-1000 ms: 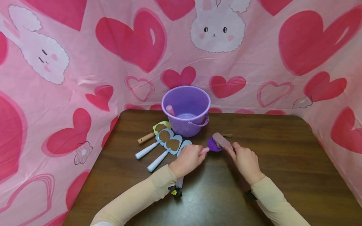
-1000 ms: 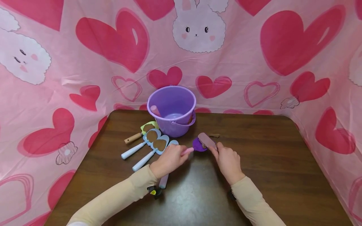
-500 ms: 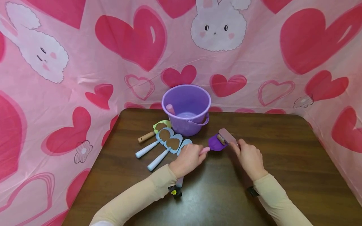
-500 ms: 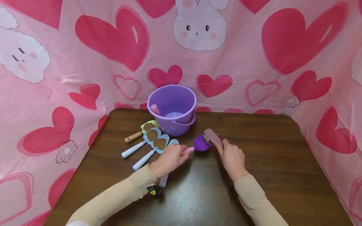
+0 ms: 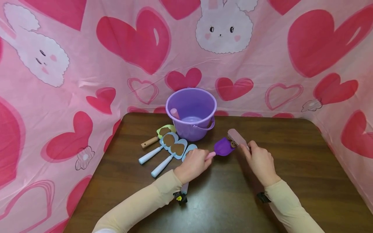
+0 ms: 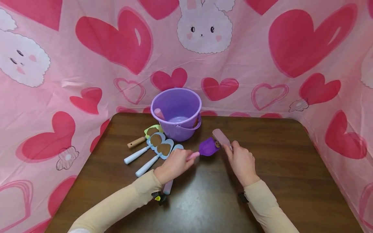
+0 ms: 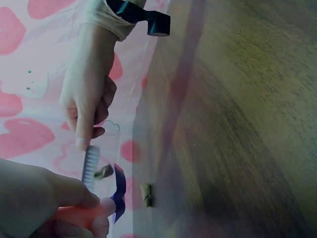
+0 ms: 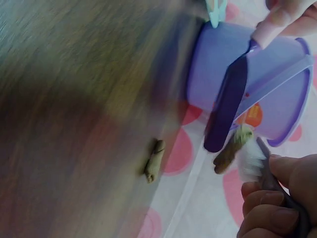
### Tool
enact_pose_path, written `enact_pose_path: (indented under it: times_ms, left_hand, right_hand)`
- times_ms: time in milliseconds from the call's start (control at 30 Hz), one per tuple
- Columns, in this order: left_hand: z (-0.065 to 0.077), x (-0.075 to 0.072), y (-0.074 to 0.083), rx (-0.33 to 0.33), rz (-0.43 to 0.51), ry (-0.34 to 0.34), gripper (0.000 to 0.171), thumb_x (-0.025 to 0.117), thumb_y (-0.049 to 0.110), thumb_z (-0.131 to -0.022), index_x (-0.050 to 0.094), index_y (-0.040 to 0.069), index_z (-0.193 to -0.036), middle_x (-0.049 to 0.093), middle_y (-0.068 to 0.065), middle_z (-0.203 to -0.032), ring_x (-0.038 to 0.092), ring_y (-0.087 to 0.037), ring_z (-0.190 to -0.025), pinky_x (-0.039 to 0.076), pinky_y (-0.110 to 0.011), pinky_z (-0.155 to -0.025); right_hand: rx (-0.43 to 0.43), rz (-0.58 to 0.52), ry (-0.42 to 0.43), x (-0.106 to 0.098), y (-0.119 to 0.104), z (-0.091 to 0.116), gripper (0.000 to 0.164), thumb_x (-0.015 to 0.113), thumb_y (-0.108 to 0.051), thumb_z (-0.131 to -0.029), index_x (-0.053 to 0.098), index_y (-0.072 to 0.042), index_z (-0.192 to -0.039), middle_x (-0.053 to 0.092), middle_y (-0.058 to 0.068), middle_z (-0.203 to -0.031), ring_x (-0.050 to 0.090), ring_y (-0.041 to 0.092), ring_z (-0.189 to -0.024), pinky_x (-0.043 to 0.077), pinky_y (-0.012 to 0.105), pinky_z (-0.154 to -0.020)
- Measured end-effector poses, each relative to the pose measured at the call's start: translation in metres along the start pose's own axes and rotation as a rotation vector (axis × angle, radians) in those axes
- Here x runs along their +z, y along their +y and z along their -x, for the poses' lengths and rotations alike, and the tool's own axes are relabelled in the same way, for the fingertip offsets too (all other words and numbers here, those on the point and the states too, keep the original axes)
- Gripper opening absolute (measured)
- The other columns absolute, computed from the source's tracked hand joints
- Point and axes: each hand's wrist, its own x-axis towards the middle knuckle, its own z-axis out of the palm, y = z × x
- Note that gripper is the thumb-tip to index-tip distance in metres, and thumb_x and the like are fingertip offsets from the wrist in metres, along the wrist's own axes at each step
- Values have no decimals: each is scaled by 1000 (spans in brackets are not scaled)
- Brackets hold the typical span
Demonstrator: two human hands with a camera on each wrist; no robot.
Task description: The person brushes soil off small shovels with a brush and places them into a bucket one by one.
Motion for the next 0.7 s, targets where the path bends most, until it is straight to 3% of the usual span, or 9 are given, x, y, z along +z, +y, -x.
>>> enact_pose_path:
  times_ms: [200,400,567,700]
  left_hand:
    - [0,1,0,4,-12,16,43,71,22,-98,46,16,-64,34,5,-57,52,-18,-53,44,-32,-51]
    - [0,4,-1,-10,-2,-28,44,69,24,-100,44,17,-64,30,7,-59,45,-15,-52,40,-30,-50]
    - [-1,3,-2,-9,-2,-14,43,69,23,-100,46,16,-65,32,6,-59,46,-16,-53,42,-32,-51]
    - [-1,1,-2,3,5,-8,42,70,22,-99,46,16,-65,33,6,-59,46,-16,-53,43,-32,-51]
  right_hand:
    - [-3,-46,-25,4,-1,-1,28,68,-26,-102,57,-4,-88,45,1,-59,44,22,-52,36,39,-49]
    - [-52,-121,-58,12,-2,-1,25,69,-25,-101,59,-7,-86,44,-2,-60,43,17,-52,34,33,-50]
    - [-149,-54,-119,12,-1,2,30,75,-25,-96,53,-12,-80,38,-5,-60,37,13,-51,30,31,-48]
    - [-102,-28,-140,12,3,4,31,73,-28,-98,53,-12,-81,38,-4,-61,39,15,-52,31,33,-48]
